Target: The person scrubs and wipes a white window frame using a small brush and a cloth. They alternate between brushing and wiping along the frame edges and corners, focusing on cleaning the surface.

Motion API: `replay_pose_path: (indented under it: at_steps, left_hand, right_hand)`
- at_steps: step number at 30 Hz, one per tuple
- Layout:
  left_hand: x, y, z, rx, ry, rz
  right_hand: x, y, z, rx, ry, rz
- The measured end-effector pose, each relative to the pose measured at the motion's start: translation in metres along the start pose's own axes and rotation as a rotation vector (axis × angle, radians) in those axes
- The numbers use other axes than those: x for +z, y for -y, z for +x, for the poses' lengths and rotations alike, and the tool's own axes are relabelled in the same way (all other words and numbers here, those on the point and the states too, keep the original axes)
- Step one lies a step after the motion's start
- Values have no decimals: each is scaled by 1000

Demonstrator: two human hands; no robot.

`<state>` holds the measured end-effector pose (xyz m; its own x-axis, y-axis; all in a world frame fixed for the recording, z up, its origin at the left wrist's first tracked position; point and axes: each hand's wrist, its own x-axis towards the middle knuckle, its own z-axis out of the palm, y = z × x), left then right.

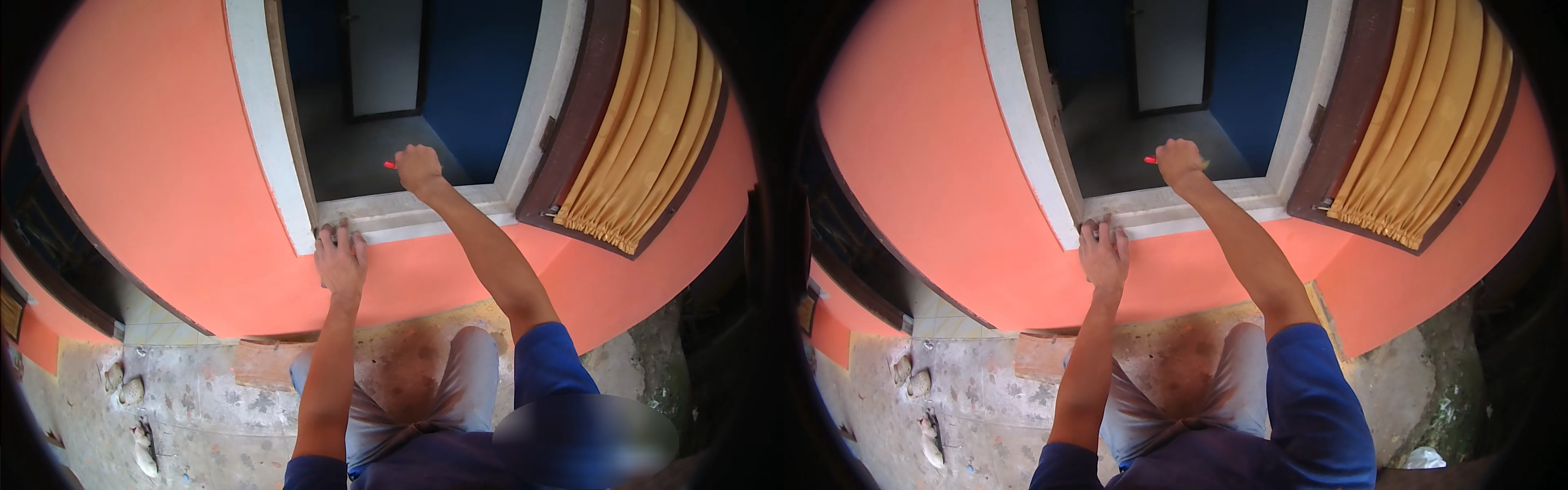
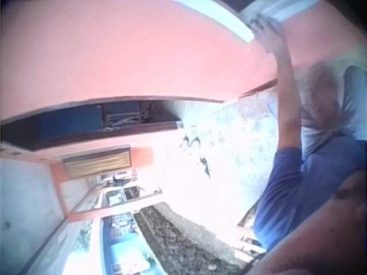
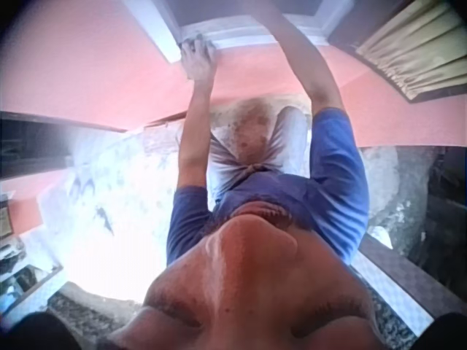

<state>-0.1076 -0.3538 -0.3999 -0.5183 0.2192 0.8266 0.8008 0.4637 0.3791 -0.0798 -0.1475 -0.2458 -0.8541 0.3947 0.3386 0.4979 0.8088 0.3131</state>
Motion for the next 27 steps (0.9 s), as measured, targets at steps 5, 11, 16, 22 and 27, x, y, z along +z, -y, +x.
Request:
replay_pose_path:
  at_steps: [5, 11, 16, 22, 27]
  left_hand:
    - [-1, 5, -2, -3, -28, 29]
    - [0, -2, 0, 4, 15, 1]
    - [-2, 8, -5, 2, 11, 36]
    - [0, 6, -4, -8, 20, 18]
    - [-2, 4, -6, -1, -6, 5]
  right_hand:
    - [-23, 29, 0, -167, 329, 1396]
    - [-8, 27, 15, -99, -43, 94]
    - [-26, 39, -4, -183, 445, 1455]
    - [-8, 41, 11, -245, -9, 626]
    - [-15, 61, 10, -304, 391, 1337]
